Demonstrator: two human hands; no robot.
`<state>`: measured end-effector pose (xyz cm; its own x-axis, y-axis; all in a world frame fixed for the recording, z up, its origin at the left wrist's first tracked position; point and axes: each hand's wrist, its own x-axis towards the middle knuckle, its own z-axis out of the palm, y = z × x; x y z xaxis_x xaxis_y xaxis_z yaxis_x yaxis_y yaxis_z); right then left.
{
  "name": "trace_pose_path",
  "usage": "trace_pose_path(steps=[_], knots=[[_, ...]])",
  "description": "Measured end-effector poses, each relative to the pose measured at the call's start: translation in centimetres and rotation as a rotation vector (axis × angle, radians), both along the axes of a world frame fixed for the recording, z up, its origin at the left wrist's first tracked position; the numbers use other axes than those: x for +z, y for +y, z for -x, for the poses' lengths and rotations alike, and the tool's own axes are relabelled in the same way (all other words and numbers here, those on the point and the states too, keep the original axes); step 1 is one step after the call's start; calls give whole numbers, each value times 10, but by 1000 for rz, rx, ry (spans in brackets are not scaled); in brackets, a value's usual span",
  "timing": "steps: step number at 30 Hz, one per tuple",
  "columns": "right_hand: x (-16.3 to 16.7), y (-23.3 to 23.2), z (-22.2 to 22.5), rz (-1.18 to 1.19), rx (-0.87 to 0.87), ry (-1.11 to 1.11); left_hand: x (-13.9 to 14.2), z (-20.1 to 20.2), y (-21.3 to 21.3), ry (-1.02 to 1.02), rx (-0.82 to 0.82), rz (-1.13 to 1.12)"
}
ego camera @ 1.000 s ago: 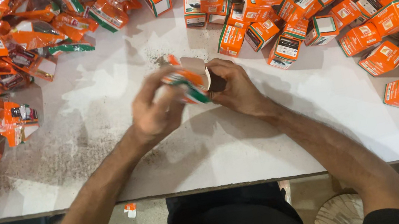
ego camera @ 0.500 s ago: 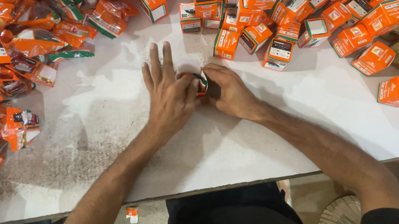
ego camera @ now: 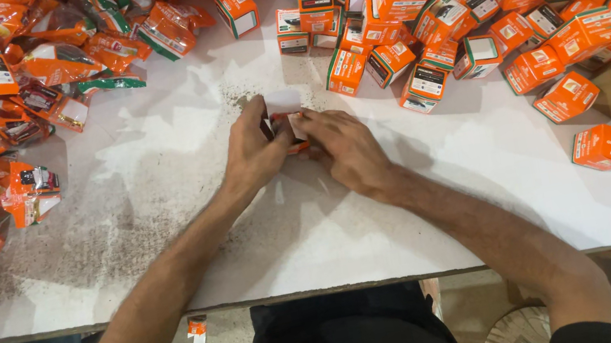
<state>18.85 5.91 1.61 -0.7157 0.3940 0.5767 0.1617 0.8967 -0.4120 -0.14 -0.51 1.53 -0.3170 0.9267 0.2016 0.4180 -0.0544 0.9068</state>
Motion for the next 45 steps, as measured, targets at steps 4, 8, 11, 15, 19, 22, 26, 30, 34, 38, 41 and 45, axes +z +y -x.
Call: trace_pose_path(steps=[4, 8, 11, 15, 19, 22, 26, 30, 34, 38, 41, 45], knots=[[-1, -4, 0, -48, -48, -101, -1, 22, -8, -558, -245, 83], [-2, -10, 4, -62, -106, -96, 4, 30, 1, -540, -214, 171], [-1, -11, 6, 23, -95, -30, 8, 18, 5, -442, -249, 144], [1, -8, 5, 129, -86, -43, 14, 2, -9, 274, -23, -163], [2, -8, 1, 372, -32, -34, 21, 9, -25, 364, -319, -416], [3, -8, 3, 291, 37, 52, 22, 15, -27, 443, -356, -419], [9, -8, 4, 380, 6, -8, 18, 15, -21, 233, -314, -303], [15, -9, 3, 181, 49, 62, 17, 13, -24, 449, -350, -442], [18, -8, 1, 113, 30, -8, 21, 12, -32, 622, -353, -476], [16, -6, 4, 252, 33, 24, 24, 11, -33, 52, -302, -225], [15, -7, 5, 263, 14, 13, 22, 11, -30, 103, -326, -314], [18, -9, 4, 286, 34, 42, 19, 14, -29, 150, -337, -337]])
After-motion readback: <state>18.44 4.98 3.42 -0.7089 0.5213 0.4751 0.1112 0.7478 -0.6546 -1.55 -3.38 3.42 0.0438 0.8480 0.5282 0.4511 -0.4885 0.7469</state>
